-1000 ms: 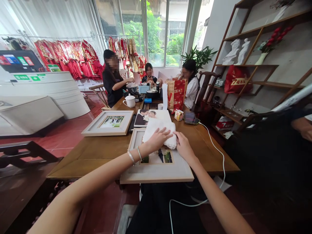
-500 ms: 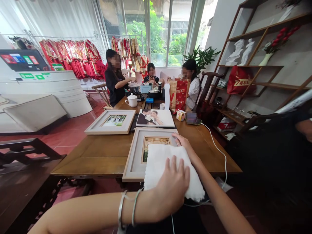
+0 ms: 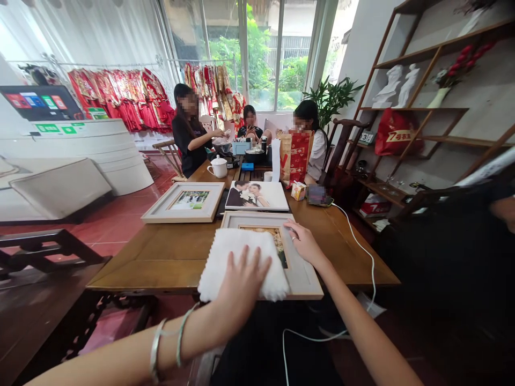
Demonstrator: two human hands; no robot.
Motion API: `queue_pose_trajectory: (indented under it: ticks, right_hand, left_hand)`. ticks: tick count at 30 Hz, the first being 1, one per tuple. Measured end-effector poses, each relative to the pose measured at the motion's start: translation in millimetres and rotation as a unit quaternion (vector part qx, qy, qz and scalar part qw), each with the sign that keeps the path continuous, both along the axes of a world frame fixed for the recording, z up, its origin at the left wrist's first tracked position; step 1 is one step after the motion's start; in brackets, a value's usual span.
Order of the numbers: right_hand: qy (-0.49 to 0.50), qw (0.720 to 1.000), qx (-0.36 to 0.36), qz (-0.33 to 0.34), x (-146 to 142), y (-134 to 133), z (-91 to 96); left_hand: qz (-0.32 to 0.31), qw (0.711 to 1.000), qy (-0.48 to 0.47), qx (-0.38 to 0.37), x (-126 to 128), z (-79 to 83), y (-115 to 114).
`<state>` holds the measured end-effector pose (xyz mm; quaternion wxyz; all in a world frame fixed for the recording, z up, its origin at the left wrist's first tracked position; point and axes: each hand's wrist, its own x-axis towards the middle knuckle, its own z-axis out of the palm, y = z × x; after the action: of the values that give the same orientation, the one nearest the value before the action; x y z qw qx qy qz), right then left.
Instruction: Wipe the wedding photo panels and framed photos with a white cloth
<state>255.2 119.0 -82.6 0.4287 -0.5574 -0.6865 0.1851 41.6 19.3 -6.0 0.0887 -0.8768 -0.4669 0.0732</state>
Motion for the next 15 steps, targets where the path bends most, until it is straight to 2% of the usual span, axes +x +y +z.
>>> queue_pose_trajectory:
  ticks: [2,7,11,15]
  right_hand:
    - [-0.002,1.000,0.002,0.001,0.0,-0.2,0.0]
    - [-0.011,1.000,0.011,0.009,1.2,1.0,-2.5]
    - [-0.013,1.000,0.017,0.006,3.0,2.1,-3.5]
    - [-0.008,1.000,0.016,0.008,3.4,1.7,-2.9]
  left_hand:
    - [0.047,0.999,-0.002,0.016,-4.9,0.8,28.9]
    - [0.026,0.997,-0.035,0.061,-3.7,1.9,84.9]
    - [0.018,0.995,-0.061,0.083,8.9,2.6,106.3]
    - [0.023,0.998,-0.054,0.039,10.6,4.0,106.9]
